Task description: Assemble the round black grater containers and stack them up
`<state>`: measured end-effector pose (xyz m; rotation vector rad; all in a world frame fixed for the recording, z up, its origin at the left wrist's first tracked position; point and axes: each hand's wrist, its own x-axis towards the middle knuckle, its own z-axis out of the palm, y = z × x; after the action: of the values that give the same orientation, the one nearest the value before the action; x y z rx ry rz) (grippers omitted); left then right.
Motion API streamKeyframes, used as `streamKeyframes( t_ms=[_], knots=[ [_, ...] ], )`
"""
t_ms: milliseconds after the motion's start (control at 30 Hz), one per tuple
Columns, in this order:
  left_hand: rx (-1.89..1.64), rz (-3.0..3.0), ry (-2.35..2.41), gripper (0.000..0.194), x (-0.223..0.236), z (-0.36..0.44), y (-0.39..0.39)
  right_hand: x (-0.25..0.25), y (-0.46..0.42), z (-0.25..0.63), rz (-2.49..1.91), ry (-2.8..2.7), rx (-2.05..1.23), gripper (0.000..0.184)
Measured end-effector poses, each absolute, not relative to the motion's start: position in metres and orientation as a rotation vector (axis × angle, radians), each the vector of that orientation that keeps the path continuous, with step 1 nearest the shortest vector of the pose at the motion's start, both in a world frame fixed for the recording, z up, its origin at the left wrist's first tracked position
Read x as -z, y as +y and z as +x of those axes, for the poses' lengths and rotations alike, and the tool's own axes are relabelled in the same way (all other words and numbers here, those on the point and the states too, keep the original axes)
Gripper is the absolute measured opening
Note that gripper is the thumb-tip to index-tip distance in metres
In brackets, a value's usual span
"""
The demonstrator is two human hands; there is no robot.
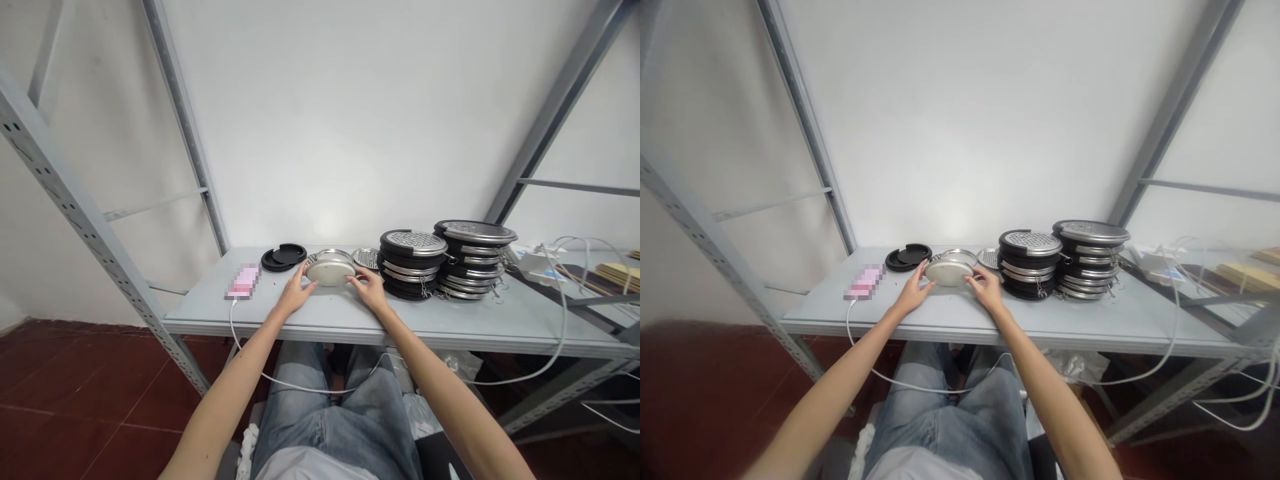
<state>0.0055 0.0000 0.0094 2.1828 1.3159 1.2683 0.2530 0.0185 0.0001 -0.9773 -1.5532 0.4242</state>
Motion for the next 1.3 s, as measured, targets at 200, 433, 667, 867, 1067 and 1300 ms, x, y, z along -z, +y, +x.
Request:
streamKeyframes(
  t_ms=[200,433,667,867,1067,1300],
  knots=[
    [-1.337,2.29,1.27,0.028,-0.009,0.004,-0.001,0.002,0.019,0.254,-0.974,-1.664,-0.388,0.038],
    [-1.224,2.431,1.318,0.032,-0.01,0.005,-0.002,-0.007,0.006,0.25,-0.98,-1.907,-0.195,0.067],
    [-1.176,2.464,1.315,0.035,-0.012,0.006,-0.004,-0.008,0.002,0.245,-0.955,-2.064,-0.161,0.05],
    [-1.092,2.46,1.293,0.057,-0.012,0.009,-0.008,-0.008,0.001,0.246,-1.034,-2.098,-0.085,0.049],
    [-0.999,2.378,1.316,0.056,-0.006,0.007,-0.004,-0.01,0.0,0.244,-1.044,-2.23,0.029,0.049],
    [-1.064,2.381,1.304,0.043,-0.005,0.007,-0.003,-0.013,-0.005,0.242,-1.0,-2.274,0.081,0.042]
  ],
)
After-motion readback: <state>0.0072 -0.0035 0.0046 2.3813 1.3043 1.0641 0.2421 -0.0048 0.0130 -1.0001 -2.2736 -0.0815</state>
